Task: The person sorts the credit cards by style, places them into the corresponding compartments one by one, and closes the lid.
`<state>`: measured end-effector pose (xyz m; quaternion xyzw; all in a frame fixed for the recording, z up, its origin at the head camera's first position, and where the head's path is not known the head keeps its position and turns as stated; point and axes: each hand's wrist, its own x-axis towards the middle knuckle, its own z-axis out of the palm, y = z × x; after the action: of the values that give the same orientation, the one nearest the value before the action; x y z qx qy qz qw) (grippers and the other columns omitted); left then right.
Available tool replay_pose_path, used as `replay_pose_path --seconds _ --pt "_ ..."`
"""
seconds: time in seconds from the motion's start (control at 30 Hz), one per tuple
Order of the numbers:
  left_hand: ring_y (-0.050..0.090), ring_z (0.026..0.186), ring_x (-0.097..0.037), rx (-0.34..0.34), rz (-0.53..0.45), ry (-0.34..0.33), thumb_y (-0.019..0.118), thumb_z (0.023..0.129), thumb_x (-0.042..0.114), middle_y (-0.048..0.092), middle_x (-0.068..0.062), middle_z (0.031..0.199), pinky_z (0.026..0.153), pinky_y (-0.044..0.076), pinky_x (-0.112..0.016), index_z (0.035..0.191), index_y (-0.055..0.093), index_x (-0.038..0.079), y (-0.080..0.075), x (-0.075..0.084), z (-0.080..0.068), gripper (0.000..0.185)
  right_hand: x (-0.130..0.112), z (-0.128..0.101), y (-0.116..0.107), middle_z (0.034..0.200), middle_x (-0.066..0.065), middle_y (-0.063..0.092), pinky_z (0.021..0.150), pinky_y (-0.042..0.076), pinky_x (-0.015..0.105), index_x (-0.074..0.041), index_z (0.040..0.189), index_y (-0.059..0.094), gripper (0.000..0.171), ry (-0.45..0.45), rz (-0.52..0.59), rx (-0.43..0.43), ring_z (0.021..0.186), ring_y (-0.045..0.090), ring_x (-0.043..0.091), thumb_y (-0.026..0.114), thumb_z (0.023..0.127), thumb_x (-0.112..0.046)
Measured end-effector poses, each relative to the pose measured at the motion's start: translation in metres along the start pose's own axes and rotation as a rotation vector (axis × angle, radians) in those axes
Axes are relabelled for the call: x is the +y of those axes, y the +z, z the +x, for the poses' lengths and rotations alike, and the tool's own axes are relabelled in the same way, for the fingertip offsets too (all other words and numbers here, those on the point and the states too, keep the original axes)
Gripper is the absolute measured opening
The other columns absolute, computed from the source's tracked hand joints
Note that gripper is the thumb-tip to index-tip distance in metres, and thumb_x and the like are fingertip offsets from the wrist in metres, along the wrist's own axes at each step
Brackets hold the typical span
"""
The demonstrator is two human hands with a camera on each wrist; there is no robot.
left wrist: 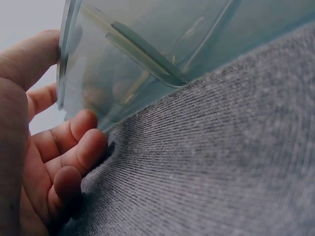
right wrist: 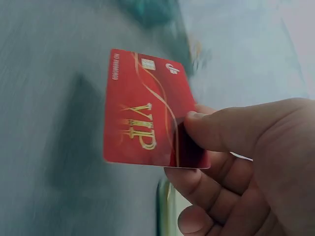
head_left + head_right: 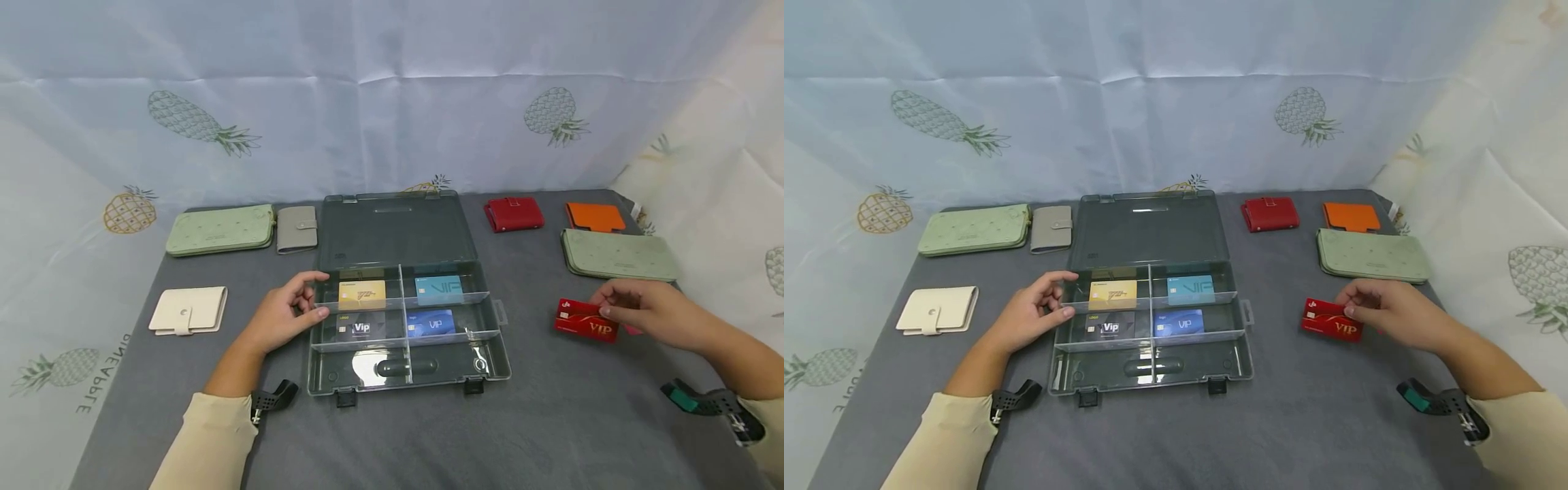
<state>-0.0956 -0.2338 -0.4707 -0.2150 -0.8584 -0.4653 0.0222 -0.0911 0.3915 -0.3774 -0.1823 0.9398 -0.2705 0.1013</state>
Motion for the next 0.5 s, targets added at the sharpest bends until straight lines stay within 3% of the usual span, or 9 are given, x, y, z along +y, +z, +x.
replay_pose_path --seconds 0.2,0.5 --pt "0.057 0.068 -0.012 -0.010 -0.003 0.000 0.083 0.093 0.011 0.059 -0.001 0.087 0.066 0.049 -0.032 0.144 0.060 0.012 0.000 0.001 0.001 0.056 -0.047 0.023 0.004 0.095 -0.005 0.071 0.069 0.054 0.028 -0.016 0.112 0.073 0.015 -0.046 0.113 -0.068 0.085 0.064 0.015 0.073 0.102 -0.006" --pt "0.057 0.068 -0.012 -0.004 0.004 -0.004 0.082 0.093 0.013 0.060 0.000 0.087 0.066 0.049 -0.032 0.144 0.060 0.012 0.000 0.001 0.001 0.056 -0.119 0.064 0.039 0.097 -0.002 0.070 0.073 0.054 0.031 -0.018 0.111 0.073 0.012 -0.156 0.290 -0.239 0.089 0.065 0.022 0.072 0.103 -0.010"
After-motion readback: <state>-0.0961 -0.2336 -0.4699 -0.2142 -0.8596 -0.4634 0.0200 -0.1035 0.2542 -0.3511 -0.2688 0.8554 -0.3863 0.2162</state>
